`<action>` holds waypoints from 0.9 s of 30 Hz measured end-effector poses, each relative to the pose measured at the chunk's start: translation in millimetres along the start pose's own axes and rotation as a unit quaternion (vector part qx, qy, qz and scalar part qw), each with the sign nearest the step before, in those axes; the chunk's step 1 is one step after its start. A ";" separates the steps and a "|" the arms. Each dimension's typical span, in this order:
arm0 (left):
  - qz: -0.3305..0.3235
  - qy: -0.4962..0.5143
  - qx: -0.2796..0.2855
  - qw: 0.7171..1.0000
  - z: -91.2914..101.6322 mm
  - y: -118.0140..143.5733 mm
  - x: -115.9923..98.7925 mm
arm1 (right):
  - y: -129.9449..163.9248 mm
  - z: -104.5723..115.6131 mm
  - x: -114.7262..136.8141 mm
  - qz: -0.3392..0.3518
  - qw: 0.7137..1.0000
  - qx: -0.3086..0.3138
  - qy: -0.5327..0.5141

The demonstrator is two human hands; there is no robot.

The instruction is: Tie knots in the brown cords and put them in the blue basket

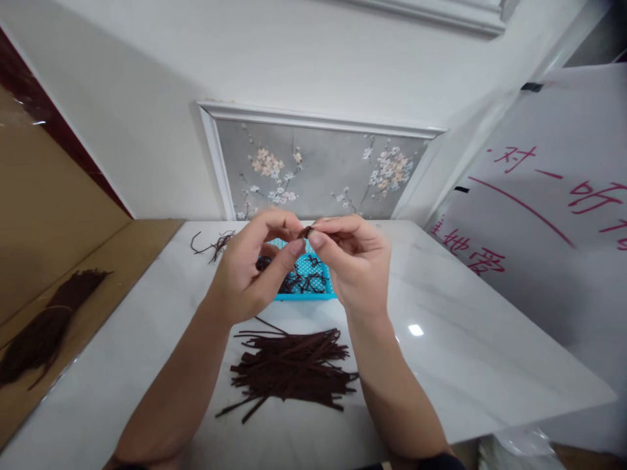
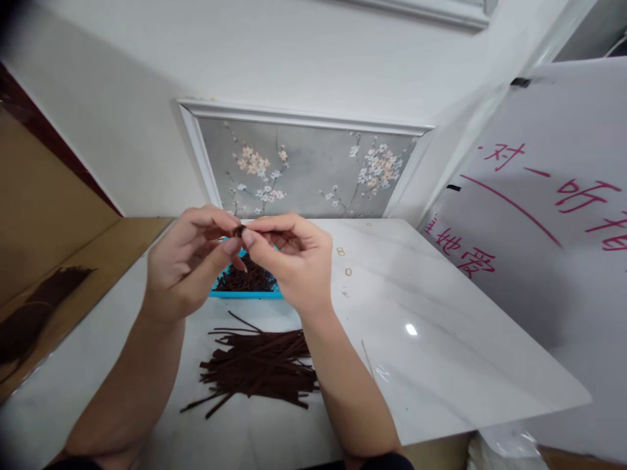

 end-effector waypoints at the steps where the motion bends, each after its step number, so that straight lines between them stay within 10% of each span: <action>1: -0.030 -0.021 -0.006 0.999 1.0 0.0 -2.2 | -0.5 -0.4 -1.5 -0.003 1.000 0.004 -0.012; 12: -0.109 -0.031 -0.144 0.983 15.1 1.9 -0.7 | -1.5 -2.0 -13.6 -0.058 0.995 0.010 -0.075; 27: -0.114 -0.102 -0.174 0.973 22.6 5.2 -6.2 | -1.8 1.0 -0.1 -0.015 1.000 0.009 0.013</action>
Point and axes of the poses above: each hand's wrist, its own y-axis away from the middle knuckle, its own z-axis out of the back of the hand, x = y × z, the point moved 8 cm from there along -y, towards the middle knuckle, and after that the axes turned 6 degrees about x, right-handed, at the moved point
